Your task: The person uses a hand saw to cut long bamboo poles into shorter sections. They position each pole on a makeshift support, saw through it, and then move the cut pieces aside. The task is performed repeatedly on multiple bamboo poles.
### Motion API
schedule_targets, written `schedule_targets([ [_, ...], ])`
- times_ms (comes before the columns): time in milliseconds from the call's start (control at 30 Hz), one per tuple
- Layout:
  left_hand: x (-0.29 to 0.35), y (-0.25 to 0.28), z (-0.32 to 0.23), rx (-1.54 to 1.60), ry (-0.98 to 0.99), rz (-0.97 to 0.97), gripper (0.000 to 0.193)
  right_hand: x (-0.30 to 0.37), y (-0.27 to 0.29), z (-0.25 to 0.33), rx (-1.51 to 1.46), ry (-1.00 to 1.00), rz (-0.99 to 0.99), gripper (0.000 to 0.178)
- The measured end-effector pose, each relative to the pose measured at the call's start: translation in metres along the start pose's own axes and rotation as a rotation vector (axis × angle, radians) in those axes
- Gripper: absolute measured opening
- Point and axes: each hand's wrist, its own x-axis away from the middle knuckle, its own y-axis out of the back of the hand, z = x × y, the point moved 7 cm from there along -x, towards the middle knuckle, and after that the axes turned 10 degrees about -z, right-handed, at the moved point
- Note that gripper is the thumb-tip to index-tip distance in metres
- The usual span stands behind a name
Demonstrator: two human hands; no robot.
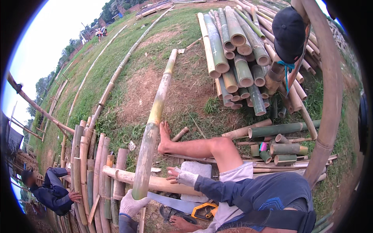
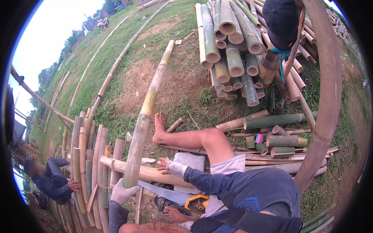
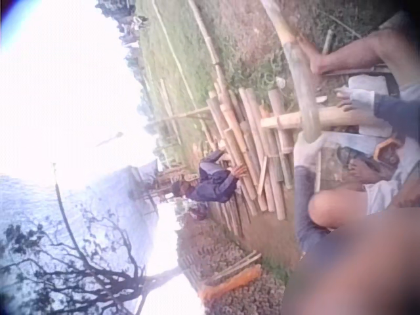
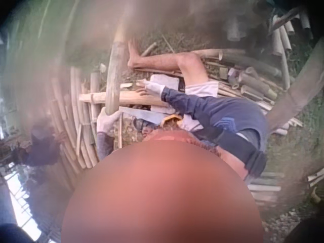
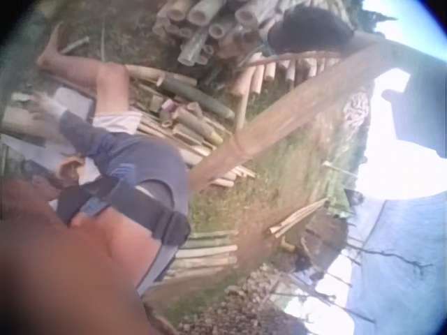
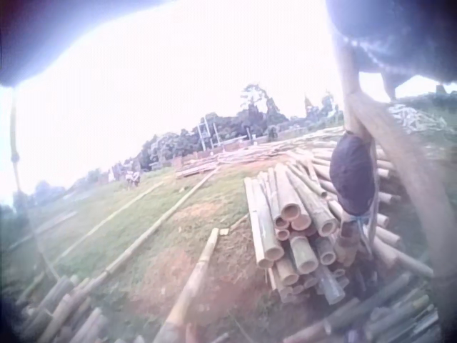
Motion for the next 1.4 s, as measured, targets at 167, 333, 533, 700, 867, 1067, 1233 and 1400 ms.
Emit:
schedule_targets([
  [167, 0.071, 0.057, -0.08, -0.19, -0.072, -0.054, 0.071, -0.024, -0.099, 0.076, -0.305, 0.055, 0.486, 0.088],
  [333, 0.156, -0.01, -0.079, 0.215, 0.017, 0.064, 0.073, 0.06, -0.098, 0.071, -0.225, 0.013, 0.449, 0.103],
  [533, 0.222, -0.041, -0.069, 0.284, 0.116, -0.025, 0.071, 0.131, -0.069, 0.075, 0.039, 0.273, 0.326, 0.097],
  [700, 0.228, -0.051, -0.092, 0.46, 0.064, -0.028, 0.069, 0.142, -0.069, 0.106, 0.185, 0.412, 0.247, 0.095],
  [867, 0.212, -0.037, -0.13, 0.65, -0.222, 0.147, 0.072, 0.158, -0.067, 0.153, 0.238, 0.54, 0.193, 0.093],
  [1067, 0.17, 0.002, -0.197, 0.579, -0.253, 0.161, 0.075, 0.19, -0.081, 0.245, 0.086, 0.595, 0.179, 0.091],
  [1233, 0.121, 0.037, -0.306, 0.858, -0.338, 0.262, 0.08, 0.242, -0.081, 0.391, -0.123, 0.792, 0.012, 0.074],
  [1400, 0.07, 0.022, -0.448, 1.033, -0.643, 0.382, 0.087, 0.294, -0.058, 0.506, -0.18, 0.985, -0.009, 0.071],
])
